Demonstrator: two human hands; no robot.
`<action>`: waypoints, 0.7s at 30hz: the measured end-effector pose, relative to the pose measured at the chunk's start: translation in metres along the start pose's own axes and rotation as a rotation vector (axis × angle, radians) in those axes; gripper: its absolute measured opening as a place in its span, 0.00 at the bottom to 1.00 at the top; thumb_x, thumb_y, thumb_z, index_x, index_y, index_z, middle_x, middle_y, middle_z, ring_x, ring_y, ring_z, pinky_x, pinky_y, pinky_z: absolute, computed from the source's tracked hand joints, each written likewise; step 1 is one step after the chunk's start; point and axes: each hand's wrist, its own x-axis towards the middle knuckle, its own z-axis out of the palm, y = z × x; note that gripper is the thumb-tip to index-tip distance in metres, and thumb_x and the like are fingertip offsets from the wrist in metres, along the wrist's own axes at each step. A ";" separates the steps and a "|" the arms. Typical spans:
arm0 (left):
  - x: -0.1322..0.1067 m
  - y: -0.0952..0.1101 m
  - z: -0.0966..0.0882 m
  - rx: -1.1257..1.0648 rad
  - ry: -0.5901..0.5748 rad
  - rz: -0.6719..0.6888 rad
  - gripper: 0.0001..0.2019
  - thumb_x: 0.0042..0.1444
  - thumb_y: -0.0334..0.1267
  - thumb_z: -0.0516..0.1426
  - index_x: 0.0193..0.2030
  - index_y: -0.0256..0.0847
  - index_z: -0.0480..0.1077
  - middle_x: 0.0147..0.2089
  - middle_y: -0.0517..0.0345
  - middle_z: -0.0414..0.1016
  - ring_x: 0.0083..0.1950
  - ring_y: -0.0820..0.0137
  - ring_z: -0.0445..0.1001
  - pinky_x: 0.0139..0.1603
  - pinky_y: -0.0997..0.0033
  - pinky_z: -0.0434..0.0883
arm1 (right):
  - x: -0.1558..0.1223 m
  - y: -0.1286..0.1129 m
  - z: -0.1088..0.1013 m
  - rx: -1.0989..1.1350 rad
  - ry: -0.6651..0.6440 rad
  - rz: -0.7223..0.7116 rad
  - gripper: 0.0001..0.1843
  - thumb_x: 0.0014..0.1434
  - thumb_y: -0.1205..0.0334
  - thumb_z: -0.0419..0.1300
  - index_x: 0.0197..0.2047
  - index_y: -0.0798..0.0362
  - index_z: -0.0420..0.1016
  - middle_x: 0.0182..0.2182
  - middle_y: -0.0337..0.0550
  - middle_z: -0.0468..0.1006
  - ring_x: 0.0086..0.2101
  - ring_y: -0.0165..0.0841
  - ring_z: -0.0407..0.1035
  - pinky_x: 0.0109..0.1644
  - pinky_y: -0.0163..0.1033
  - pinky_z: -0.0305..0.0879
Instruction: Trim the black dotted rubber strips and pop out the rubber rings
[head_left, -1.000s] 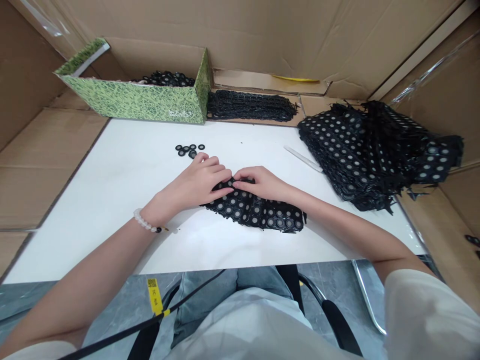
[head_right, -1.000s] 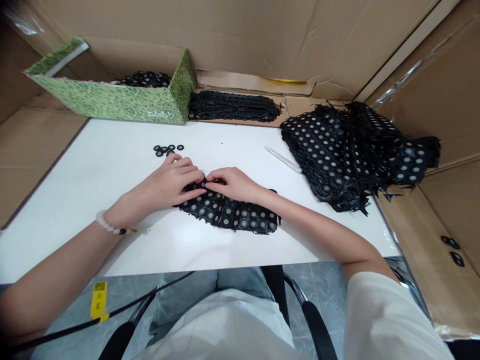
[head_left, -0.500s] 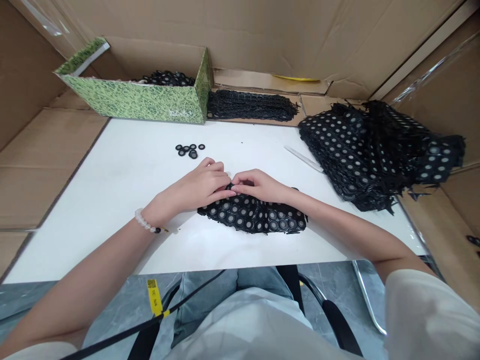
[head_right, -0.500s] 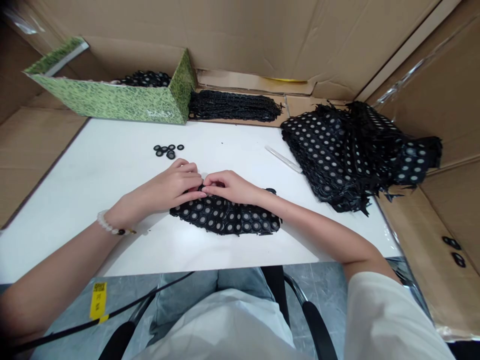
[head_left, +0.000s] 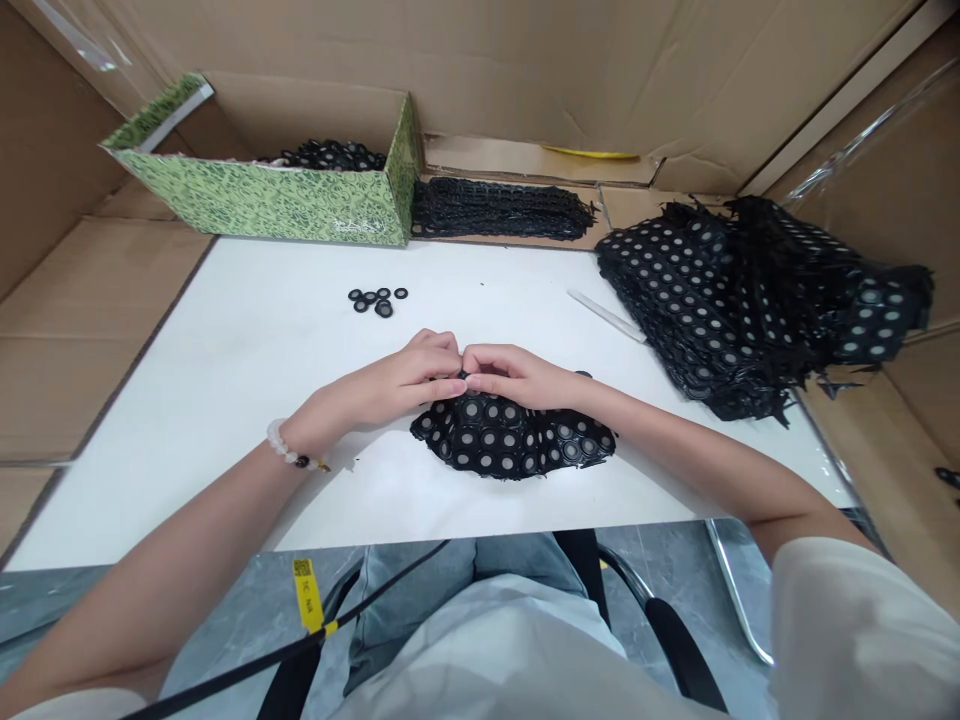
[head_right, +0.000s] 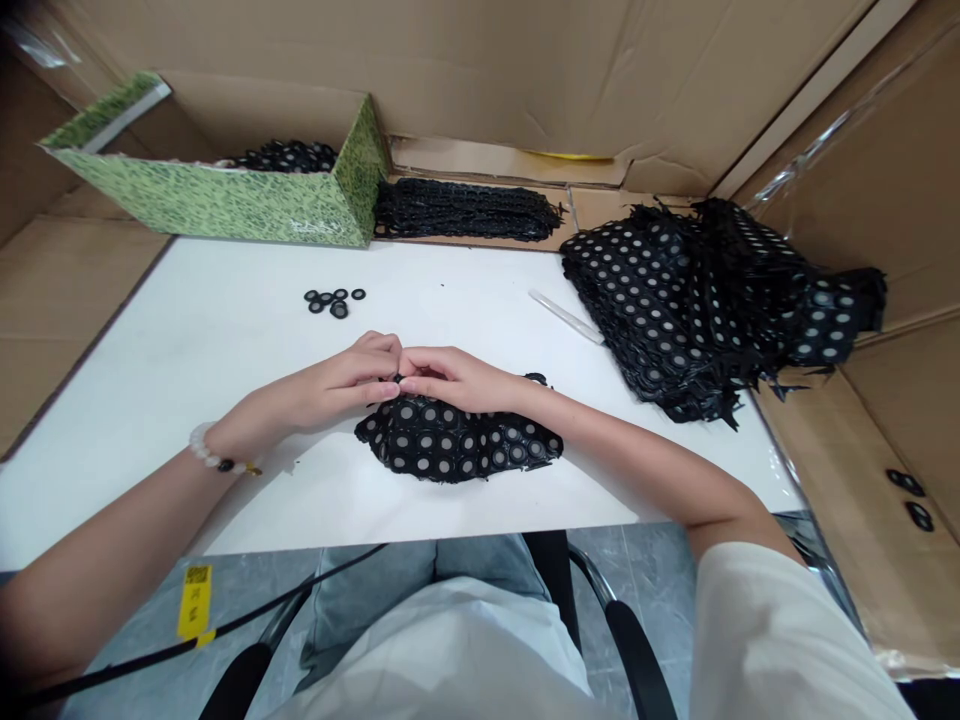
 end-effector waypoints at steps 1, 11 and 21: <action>0.000 0.000 0.000 -0.015 0.002 -0.003 0.25 0.70 0.60 0.46 0.35 0.42 0.70 0.37 0.54 0.68 0.45 0.61 0.65 0.55 0.59 0.63 | 0.000 0.000 0.000 0.008 -0.004 -0.009 0.18 0.69 0.47 0.55 0.33 0.50 0.60 0.29 0.34 0.59 0.31 0.29 0.53 0.39 0.36 0.57; 0.002 0.001 0.002 -0.053 0.034 -0.023 0.26 0.69 0.61 0.46 0.31 0.42 0.67 0.36 0.53 0.69 0.43 0.61 0.66 0.49 0.60 0.66 | 0.001 0.002 0.000 0.046 0.006 -0.018 0.23 0.67 0.40 0.55 0.32 0.49 0.59 0.29 0.34 0.58 0.31 0.30 0.53 0.40 0.37 0.57; 0.001 -0.014 -0.006 0.168 0.255 -0.112 0.20 0.71 0.50 0.45 0.47 0.39 0.72 0.46 0.49 0.75 0.52 0.59 0.69 0.55 0.59 0.65 | 0.001 0.003 -0.002 0.137 0.154 0.110 0.22 0.62 0.41 0.62 0.31 0.51 0.67 0.26 0.34 0.65 0.29 0.30 0.58 0.37 0.37 0.57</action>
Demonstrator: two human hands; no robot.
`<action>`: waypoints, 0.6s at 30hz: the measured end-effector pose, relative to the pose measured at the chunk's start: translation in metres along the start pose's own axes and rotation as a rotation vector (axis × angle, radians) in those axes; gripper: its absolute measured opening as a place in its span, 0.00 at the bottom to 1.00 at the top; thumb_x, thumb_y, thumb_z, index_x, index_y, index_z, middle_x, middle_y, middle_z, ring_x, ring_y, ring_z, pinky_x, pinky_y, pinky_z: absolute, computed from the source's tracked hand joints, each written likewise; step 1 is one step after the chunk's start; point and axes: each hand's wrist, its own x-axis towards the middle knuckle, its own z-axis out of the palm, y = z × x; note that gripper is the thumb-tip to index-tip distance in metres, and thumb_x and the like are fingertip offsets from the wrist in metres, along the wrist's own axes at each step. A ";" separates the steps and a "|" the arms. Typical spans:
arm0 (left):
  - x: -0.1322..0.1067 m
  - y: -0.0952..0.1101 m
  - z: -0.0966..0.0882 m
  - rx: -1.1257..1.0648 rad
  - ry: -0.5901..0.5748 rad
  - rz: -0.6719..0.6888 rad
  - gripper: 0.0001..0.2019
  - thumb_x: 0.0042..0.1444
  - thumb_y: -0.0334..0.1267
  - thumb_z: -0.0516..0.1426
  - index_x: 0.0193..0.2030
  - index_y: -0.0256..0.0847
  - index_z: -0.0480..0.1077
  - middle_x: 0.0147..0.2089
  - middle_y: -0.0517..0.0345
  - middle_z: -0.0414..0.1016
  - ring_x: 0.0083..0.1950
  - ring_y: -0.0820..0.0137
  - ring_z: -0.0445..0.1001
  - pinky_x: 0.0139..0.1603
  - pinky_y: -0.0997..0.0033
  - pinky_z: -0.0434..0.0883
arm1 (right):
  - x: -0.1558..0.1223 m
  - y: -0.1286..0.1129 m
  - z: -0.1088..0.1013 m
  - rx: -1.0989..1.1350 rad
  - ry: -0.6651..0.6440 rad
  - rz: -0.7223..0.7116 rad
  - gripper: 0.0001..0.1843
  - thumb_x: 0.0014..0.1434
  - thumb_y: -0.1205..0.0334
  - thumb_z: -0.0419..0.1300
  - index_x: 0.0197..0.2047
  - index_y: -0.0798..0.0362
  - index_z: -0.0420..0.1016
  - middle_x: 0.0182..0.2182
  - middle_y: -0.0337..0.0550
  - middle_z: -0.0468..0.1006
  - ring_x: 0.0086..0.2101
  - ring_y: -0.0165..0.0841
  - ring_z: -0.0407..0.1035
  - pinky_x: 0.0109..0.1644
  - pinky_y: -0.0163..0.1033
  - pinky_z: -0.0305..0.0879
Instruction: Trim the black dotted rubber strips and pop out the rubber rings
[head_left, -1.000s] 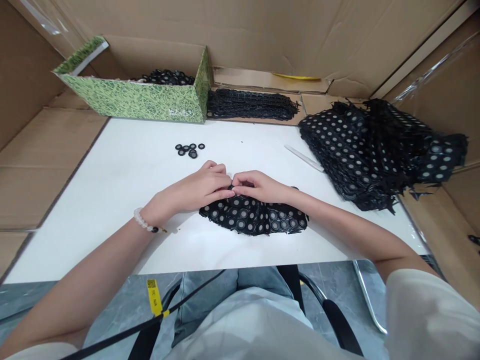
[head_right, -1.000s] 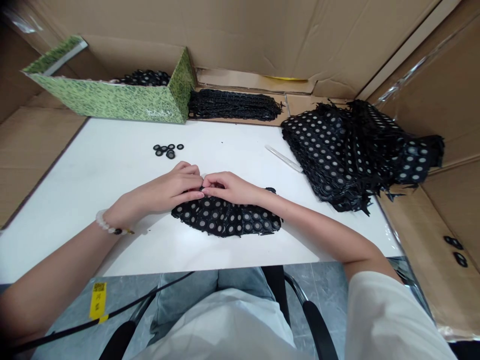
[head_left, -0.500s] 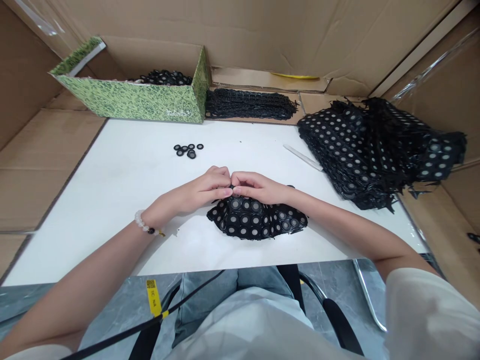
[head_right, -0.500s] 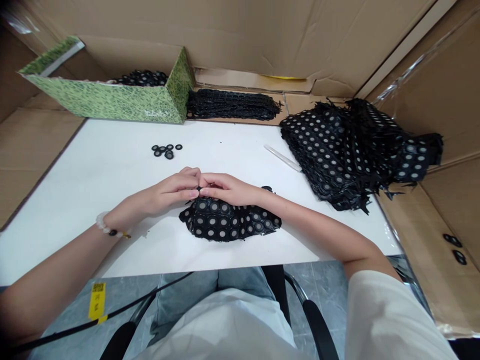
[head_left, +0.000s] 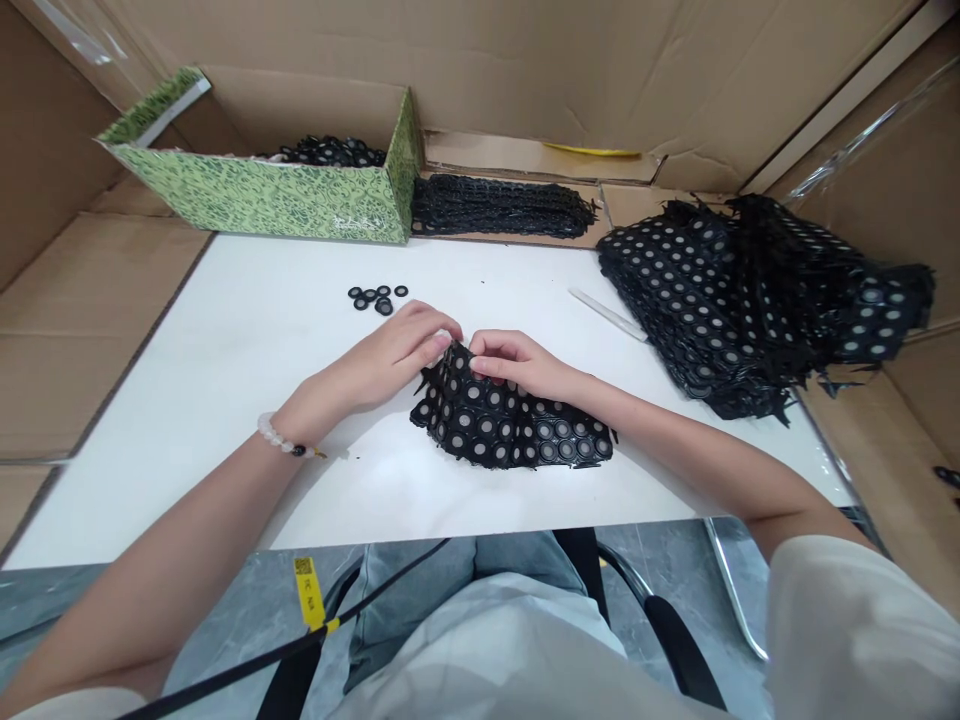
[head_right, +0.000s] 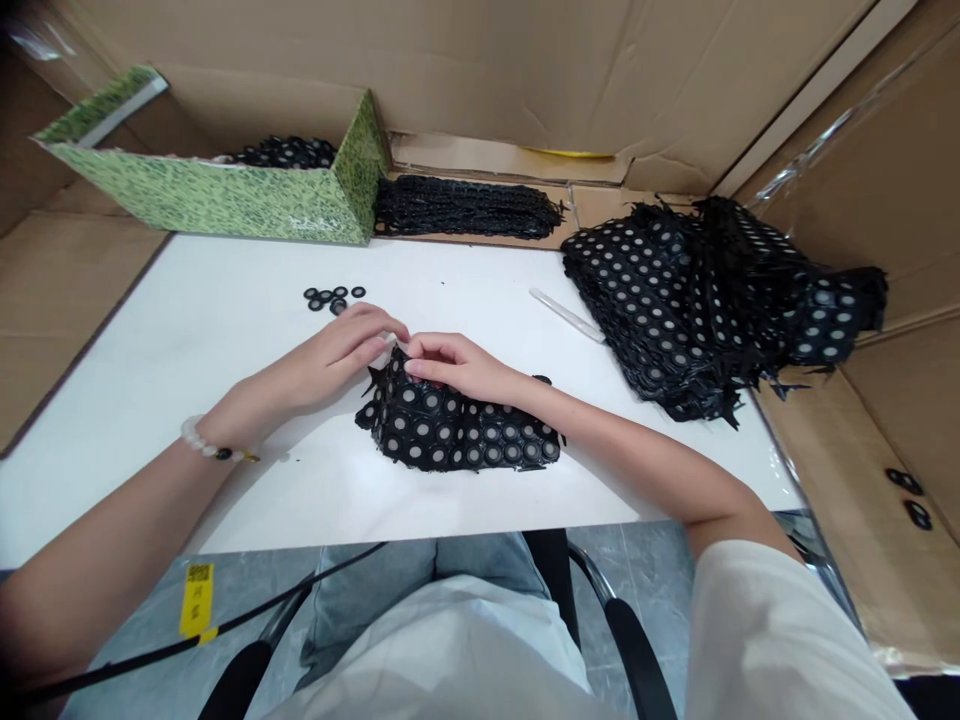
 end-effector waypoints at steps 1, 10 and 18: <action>0.000 -0.001 0.001 -0.055 -0.042 -0.027 0.20 0.70 0.51 0.47 0.44 0.39 0.73 0.43 0.50 0.76 0.48 0.60 0.71 0.52 0.61 0.66 | 0.000 0.000 0.000 0.006 0.010 0.008 0.21 0.62 0.42 0.62 0.31 0.51 0.68 0.26 0.35 0.66 0.30 0.30 0.59 0.37 0.37 0.58; 0.002 0.012 0.002 -0.415 -0.042 -0.217 0.21 0.62 0.49 0.56 0.23 0.39 0.63 0.24 0.64 0.57 0.28 0.73 0.56 0.31 0.70 0.55 | 0.000 0.000 0.003 0.062 0.036 0.090 0.11 0.54 0.54 0.67 0.35 0.53 0.74 0.31 0.37 0.76 0.34 0.31 0.68 0.44 0.39 0.64; 0.004 0.015 0.007 -0.462 -0.103 -0.240 0.16 0.61 0.49 0.58 0.31 0.37 0.73 0.30 0.61 0.71 0.34 0.69 0.66 0.38 0.70 0.61 | 0.001 -0.001 0.006 -0.071 0.109 0.129 0.07 0.53 0.58 0.60 0.29 0.52 0.68 0.25 0.33 0.67 0.29 0.29 0.61 0.38 0.38 0.58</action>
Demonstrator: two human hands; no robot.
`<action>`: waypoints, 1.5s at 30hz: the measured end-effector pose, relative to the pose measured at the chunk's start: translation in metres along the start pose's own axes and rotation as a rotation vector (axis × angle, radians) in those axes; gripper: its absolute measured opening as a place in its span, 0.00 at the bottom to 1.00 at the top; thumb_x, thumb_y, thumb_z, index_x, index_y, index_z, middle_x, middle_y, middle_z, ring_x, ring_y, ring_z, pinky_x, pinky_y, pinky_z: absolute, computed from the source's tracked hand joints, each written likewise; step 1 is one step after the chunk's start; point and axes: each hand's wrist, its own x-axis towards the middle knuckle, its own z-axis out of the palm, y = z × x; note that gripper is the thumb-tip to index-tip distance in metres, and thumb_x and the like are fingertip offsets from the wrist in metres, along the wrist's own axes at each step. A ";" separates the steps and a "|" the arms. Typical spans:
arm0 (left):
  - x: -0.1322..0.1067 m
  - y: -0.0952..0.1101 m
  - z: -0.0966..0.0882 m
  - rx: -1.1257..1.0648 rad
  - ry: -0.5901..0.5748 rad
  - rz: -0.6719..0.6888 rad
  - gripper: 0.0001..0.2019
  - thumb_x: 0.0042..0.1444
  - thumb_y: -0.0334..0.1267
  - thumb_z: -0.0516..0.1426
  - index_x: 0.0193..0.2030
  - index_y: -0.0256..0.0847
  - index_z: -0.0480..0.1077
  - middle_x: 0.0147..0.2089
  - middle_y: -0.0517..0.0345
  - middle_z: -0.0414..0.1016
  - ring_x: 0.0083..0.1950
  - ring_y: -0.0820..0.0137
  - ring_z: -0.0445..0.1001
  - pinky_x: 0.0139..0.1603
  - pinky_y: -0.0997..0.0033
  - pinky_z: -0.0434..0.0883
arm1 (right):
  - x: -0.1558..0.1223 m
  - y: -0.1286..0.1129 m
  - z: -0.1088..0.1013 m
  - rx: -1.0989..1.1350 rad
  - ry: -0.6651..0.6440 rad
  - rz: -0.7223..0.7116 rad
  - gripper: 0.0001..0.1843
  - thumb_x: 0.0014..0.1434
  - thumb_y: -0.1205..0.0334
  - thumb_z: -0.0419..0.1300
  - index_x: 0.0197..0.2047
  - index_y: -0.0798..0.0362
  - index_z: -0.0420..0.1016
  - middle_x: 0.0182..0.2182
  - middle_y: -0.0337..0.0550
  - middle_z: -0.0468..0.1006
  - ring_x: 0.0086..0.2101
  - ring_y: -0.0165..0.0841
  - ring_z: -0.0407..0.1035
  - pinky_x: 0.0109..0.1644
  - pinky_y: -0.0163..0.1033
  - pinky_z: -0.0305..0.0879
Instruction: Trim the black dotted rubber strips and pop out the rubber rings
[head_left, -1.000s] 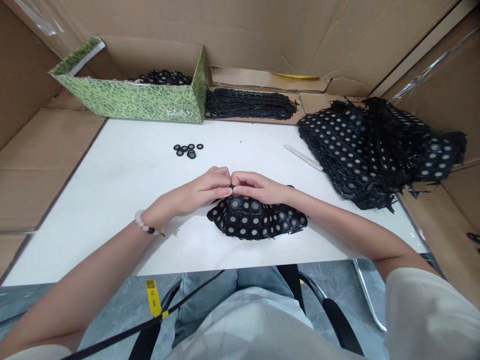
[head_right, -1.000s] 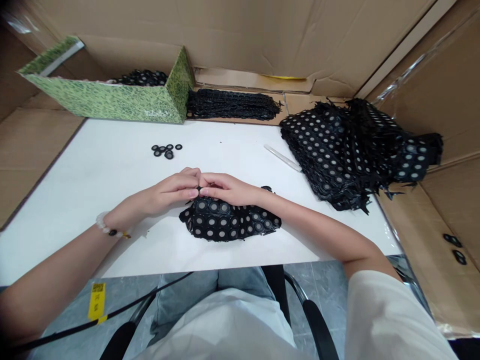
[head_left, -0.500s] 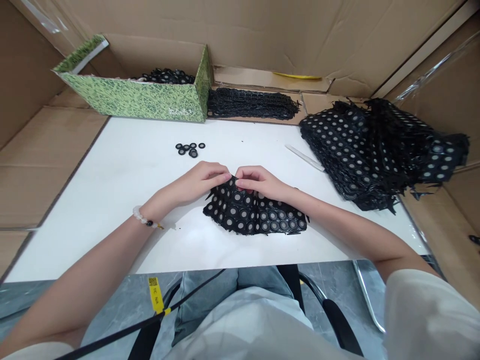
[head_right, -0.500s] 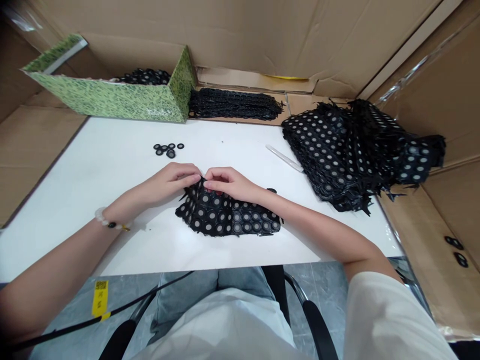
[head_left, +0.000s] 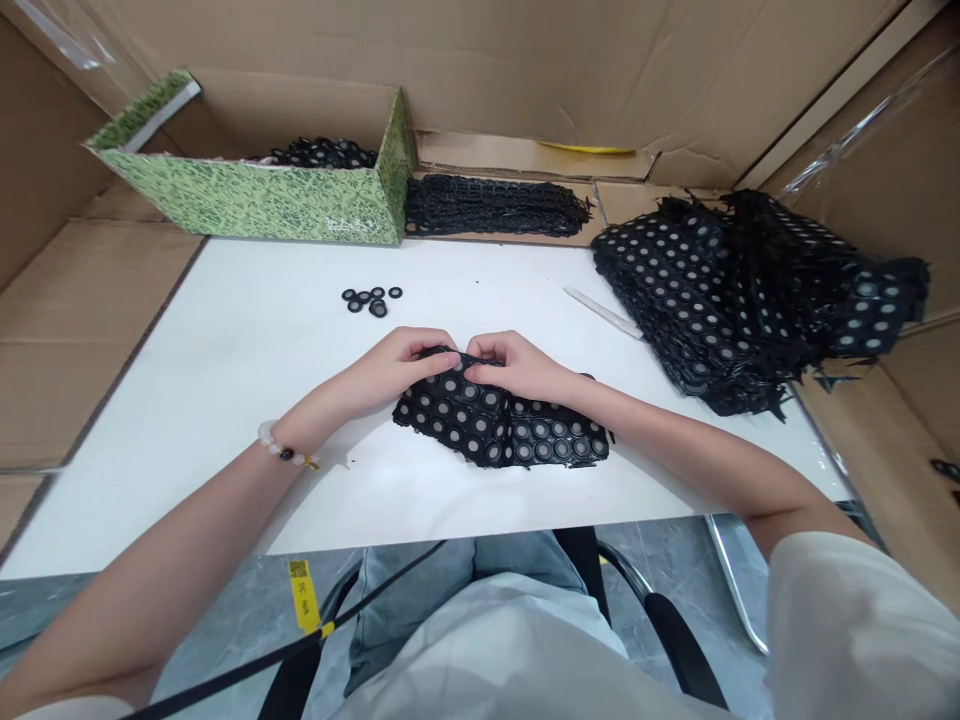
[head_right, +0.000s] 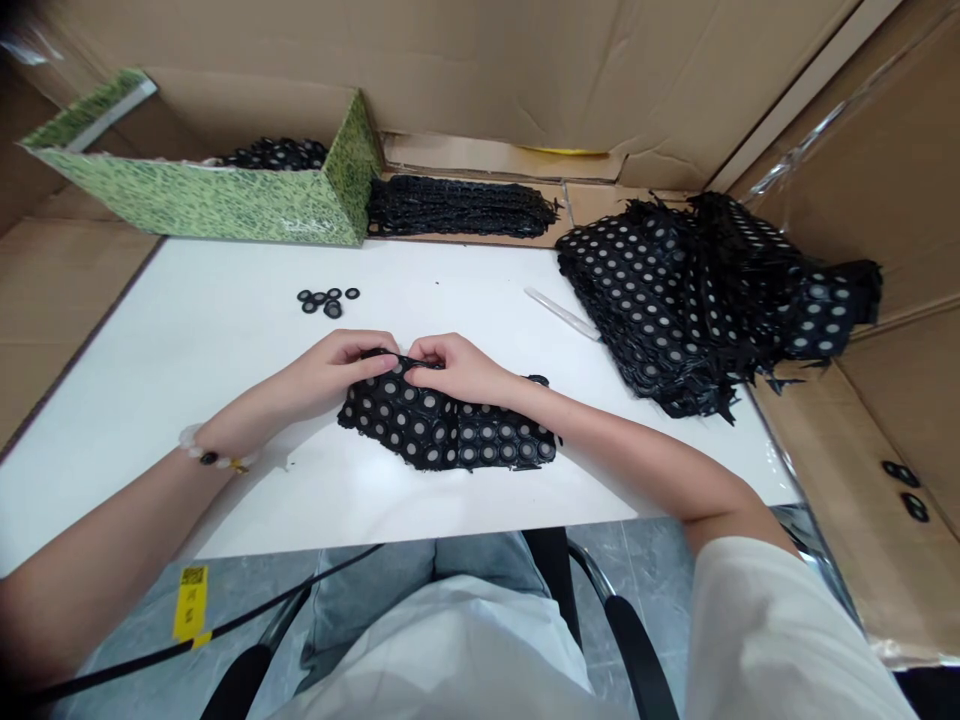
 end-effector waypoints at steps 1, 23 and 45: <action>0.000 0.000 0.002 -0.016 0.004 -0.006 0.16 0.61 0.48 0.58 0.31 0.37 0.74 0.31 0.60 0.72 0.35 0.69 0.67 0.39 0.70 0.61 | 0.000 -0.001 0.001 -0.020 0.007 -0.009 0.07 0.53 0.59 0.59 0.27 0.52 0.66 0.24 0.32 0.65 0.28 0.29 0.59 0.38 0.37 0.57; -0.006 -0.003 0.000 0.620 0.431 0.376 0.14 0.63 0.47 0.59 0.32 0.40 0.68 0.37 0.54 0.74 0.45 0.60 0.69 0.52 0.58 0.63 | 0.004 0.010 -0.002 0.075 0.015 -0.078 0.14 0.58 0.55 0.60 0.28 0.50 0.60 0.25 0.32 0.59 0.29 0.29 0.55 0.37 0.37 0.54; -0.003 -0.004 -0.001 0.490 0.350 0.245 0.20 0.70 0.40 0.47 0.25 0.41 0.64 0.26 0.56 0.68 0.35 0.64 0.67 0.39 0.62 0.64 | 0.007 0.016 -0.005 0.106 0.002 -0.131 0.14 0.62 0.52 0.60 0.33 0.50 0.63 0.30 0.35 0.66 0.34 0.32 0.61 0.44 0.39 0.58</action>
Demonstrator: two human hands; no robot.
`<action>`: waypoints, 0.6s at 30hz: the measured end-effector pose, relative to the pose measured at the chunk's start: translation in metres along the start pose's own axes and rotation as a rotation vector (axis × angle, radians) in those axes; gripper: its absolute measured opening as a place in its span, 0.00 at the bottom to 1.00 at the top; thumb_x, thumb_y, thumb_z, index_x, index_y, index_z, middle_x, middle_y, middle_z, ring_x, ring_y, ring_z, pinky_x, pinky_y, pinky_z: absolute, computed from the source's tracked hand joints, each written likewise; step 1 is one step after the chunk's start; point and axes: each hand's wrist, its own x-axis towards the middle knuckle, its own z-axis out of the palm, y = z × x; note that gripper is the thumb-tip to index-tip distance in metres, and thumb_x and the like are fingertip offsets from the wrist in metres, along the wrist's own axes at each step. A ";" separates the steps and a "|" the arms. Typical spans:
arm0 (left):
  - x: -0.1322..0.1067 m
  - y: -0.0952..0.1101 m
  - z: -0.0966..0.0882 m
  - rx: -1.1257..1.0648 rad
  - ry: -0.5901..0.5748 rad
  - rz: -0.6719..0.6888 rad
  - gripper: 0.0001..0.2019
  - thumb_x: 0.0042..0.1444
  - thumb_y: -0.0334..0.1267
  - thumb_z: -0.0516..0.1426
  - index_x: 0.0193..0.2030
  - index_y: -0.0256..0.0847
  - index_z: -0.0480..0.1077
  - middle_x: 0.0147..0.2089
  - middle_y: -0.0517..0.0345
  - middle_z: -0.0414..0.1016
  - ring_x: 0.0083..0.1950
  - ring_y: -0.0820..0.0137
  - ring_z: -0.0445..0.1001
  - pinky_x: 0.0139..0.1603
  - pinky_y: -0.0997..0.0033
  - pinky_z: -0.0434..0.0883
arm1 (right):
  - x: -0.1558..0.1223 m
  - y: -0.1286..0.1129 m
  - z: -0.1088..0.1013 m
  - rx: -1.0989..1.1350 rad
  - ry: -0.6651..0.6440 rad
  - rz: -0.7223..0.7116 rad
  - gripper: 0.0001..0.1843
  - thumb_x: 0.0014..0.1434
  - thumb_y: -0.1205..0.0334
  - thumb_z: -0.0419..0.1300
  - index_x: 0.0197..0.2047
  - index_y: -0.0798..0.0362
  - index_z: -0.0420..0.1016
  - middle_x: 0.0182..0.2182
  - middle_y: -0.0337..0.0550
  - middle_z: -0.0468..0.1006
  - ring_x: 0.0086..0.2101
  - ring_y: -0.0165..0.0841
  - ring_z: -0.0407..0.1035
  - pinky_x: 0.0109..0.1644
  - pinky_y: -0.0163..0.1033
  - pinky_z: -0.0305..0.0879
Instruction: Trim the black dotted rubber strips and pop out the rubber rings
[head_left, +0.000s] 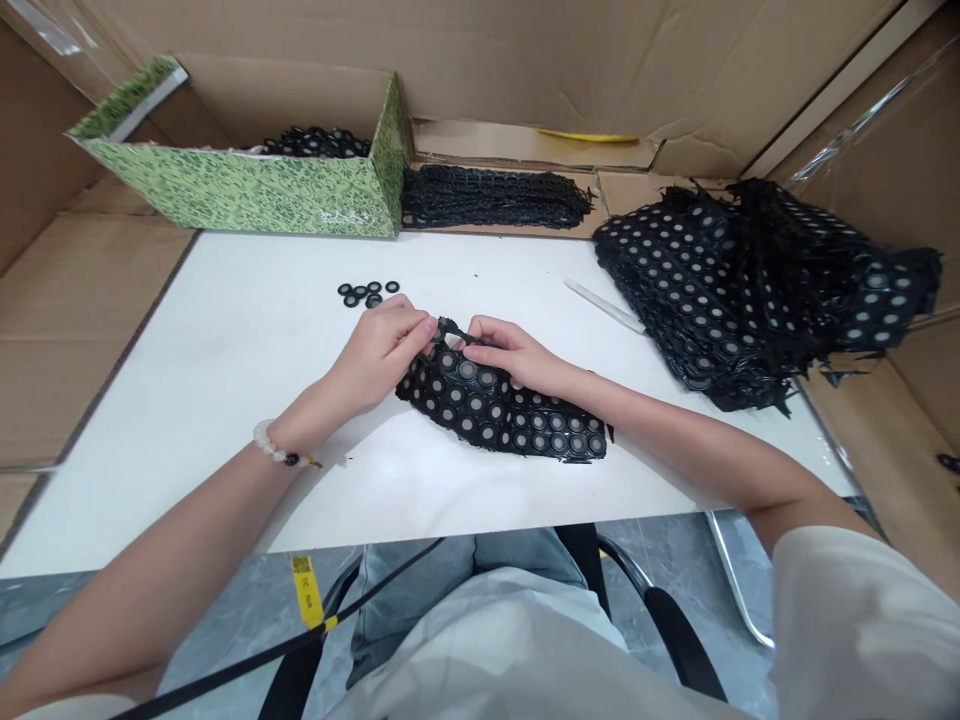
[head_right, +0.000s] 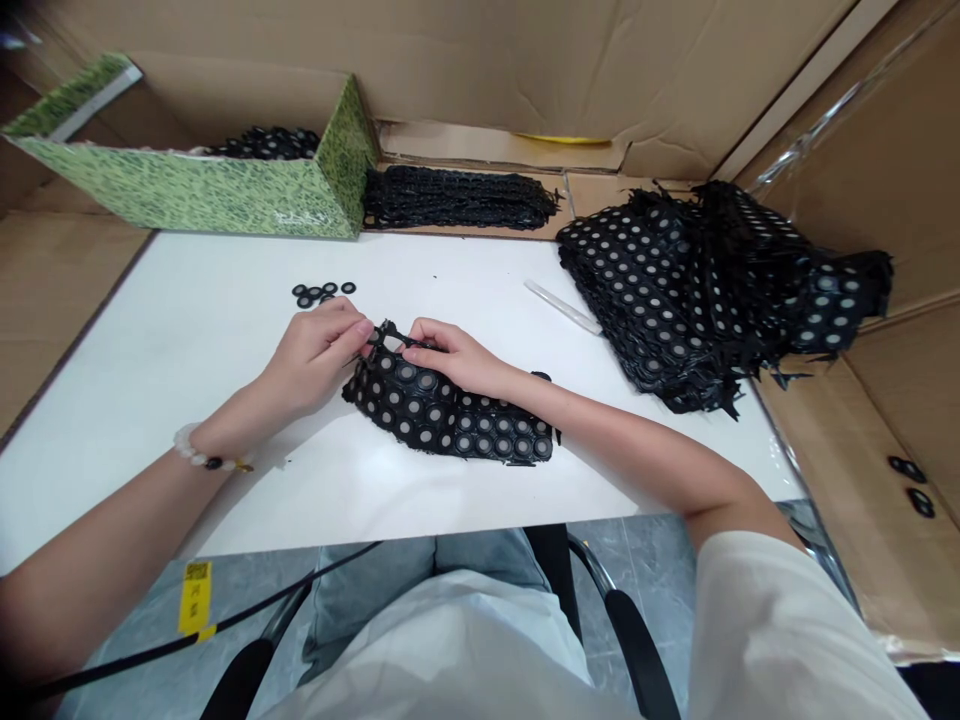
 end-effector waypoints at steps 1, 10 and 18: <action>0.000 0.000 0.001 0.023 -0.015 0.017 0.20 0.70 0.41 0.47 0.25 0.42 0.64 0.25 0.56 0.69 0.35 0.63 0.67 0.40 0.61 0.64 | 0.000 -0.001 0.001 0.007 0.008 0.027 0.13 0.61 0.53 0.61 0.32 0.50 0.63 0.30 0.35 0.66 0.33 0.32 0.61 0.42 0.38 0.58; 0.000 0.001 0.002 0.303 -0.151 0.268 0.18 0.67 0.38 0.48 0.26 0.41 0.68 0.26 0.52 0.72 0.35 0.61 0.67 0.40 0.59 0.66 | -0.003 -0.010 0.015 -0.127 0.156 0.093 0.16 0.60 0.48 0.61 0.31 0.51 0.67 0.28 0.34 0.67 0.31 0.30 0.60 0.40 0.38 0.57; -0.002 -0.003 0.004 0.353 -0.087 0.350 0.16 0.66 0.36 0.50 0.26 0.41 0.71 0.28 0.52 0.75 0.36 0.61 0.68 0.40 0.58 0.67 | -0.002 -0.006 0.014 -0.153 0.176 0.085 0.09 0.59 0.55 0.59 0.31 0.52 0.68 0.28 0.34 0.70 0.33 0.31 0.63 0.43 0.39 0.58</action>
